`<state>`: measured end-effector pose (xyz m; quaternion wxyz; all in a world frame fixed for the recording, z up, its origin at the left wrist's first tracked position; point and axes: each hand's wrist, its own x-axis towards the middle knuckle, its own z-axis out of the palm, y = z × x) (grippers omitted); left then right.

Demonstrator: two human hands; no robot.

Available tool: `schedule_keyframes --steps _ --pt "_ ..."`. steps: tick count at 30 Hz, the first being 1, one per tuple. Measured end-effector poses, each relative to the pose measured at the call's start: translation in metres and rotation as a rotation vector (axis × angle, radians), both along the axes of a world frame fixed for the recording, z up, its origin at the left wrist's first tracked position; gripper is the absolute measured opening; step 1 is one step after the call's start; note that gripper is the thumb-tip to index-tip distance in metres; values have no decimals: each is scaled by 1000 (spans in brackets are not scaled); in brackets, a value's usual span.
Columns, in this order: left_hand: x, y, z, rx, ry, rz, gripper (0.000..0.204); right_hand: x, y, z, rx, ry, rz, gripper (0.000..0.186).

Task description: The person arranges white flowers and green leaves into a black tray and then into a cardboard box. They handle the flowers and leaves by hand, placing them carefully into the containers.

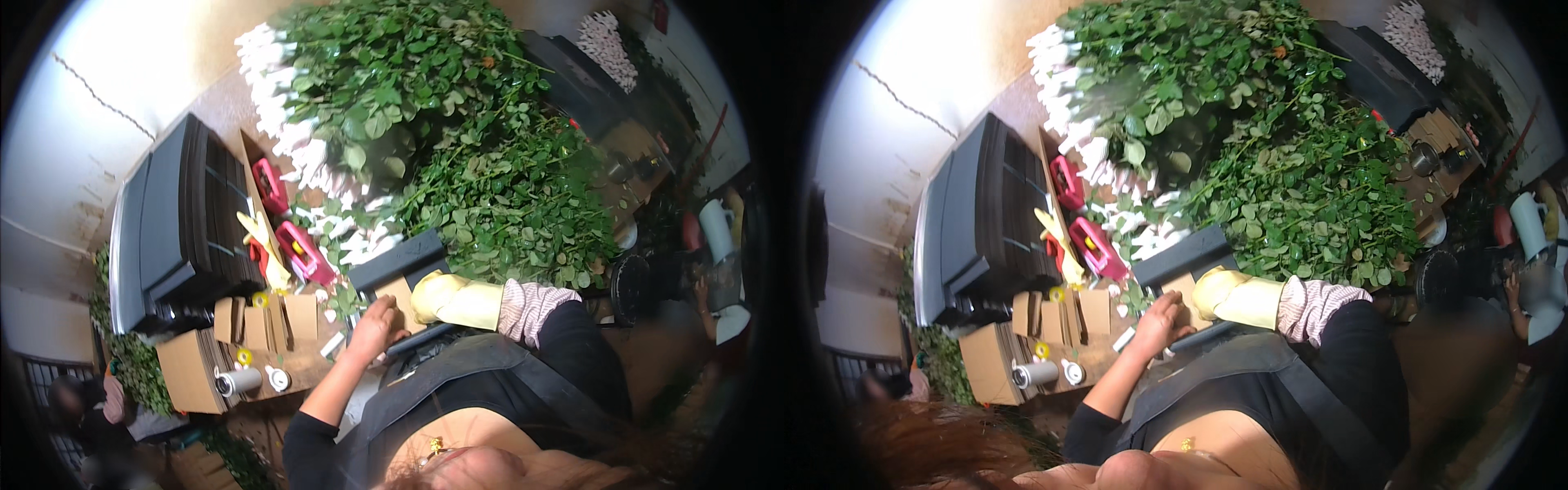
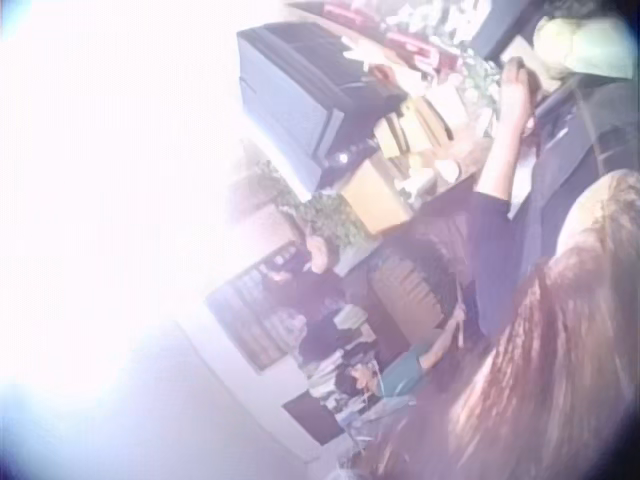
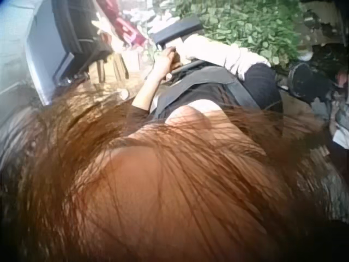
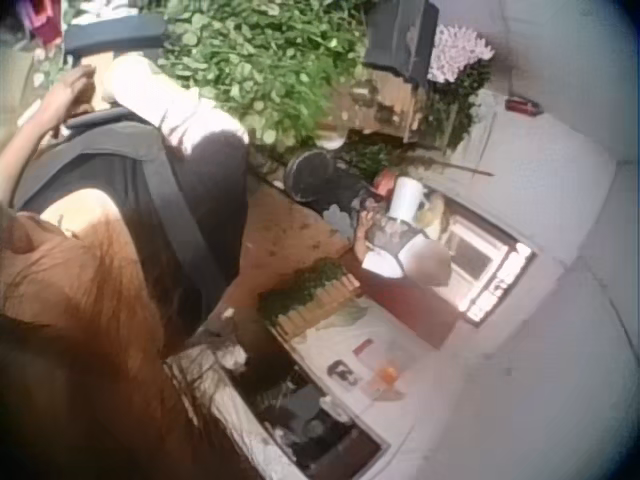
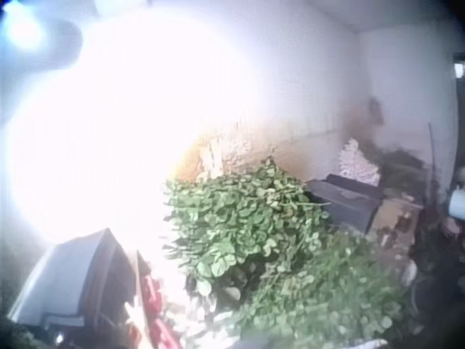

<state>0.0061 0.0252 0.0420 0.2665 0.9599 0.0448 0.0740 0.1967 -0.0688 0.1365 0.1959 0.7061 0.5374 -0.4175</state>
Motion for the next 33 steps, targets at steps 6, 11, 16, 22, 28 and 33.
schedule_keyframes --steps 6,11,16,22,28,33 --pt "4 -1 7 36 98 -29 55 15 -10 -18 109 108 120 34" --pt "4 -5 8 -51 134 63 60 76 -25 21 520 399 57 45" --pt "12 -6 18 13 133 -14 61 211 18 0 1257 -47 -362 49" --pt "9 -9 25 -9 177 37 65 253 6 -93 260 -457 -457 46" --pt "9 -11 22 23 157 47 61 278 -9 -45 235 -278 -285 45" --pt "12 -9 22 23 141 23 60 314 71 31 1403 -661 -2 54"
